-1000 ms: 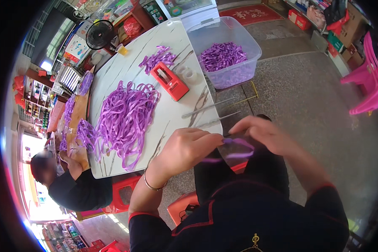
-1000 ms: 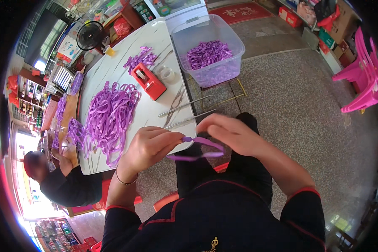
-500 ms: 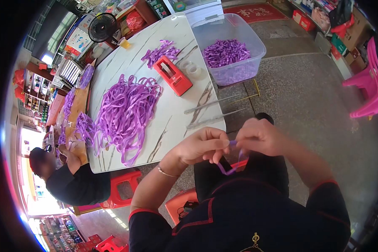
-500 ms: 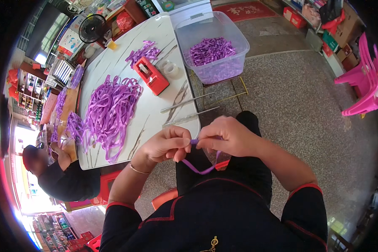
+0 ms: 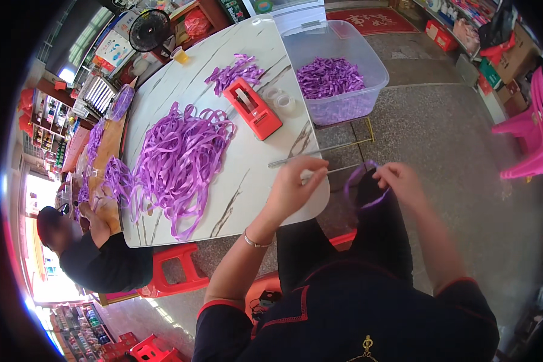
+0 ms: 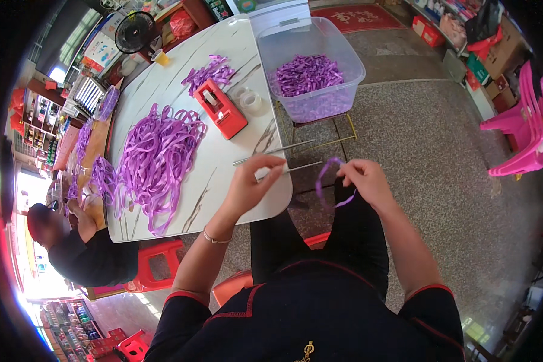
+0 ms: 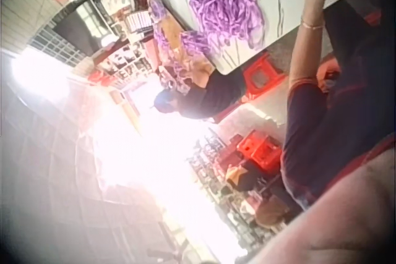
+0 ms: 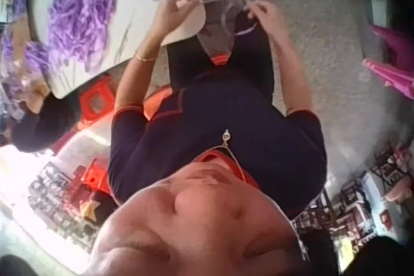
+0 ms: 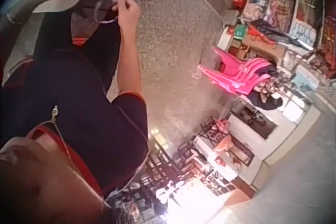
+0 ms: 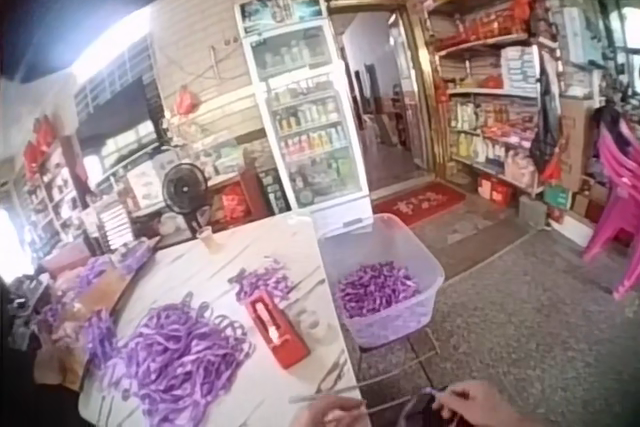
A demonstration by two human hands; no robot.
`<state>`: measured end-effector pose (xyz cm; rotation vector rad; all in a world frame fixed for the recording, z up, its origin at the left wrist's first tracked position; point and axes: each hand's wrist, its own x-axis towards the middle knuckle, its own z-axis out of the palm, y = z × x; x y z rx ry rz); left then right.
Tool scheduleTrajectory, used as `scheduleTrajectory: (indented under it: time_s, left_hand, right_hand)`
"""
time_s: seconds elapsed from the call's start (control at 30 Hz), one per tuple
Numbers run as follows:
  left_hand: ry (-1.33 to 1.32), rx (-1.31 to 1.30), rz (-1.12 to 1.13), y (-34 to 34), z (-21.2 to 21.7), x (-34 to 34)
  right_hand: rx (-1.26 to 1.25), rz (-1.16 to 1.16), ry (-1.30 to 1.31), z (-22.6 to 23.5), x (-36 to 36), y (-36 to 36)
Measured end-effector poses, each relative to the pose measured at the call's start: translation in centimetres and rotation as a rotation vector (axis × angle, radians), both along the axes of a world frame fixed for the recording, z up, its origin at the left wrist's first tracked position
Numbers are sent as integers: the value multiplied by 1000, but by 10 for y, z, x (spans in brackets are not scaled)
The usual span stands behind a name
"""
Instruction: Folding purple ribbons and securing them with tape.
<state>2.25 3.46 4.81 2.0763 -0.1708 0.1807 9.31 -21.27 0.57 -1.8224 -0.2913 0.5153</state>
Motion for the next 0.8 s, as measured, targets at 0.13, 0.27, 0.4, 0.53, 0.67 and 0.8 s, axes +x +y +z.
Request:
scheduleTrajectory:
  time_s: [0.13,0.27,0.4,0.53,0.67,0.8]
  left_hand:
    - [-51,31,109,13,-13,25]
    - [-74,28,113,11,-20,44]
    - [-71,60,106,10,-27,56]
    - [-87,149,118,8,-36,65]
    - [-117,240,114,8,-37,70]
    - [-143,333,83,11,-39,73]
  right_hand:
    - [184,-191,-111,-24,13,27]
    - [339,-76,-200,-47,28,56]
    - [358,25,-147,-57,23,73]
    - [327,7,-107,-60,11,79]
    - [422,-1,-13,-60,4,84]
    - [406,-5,-61,-62,3,87]
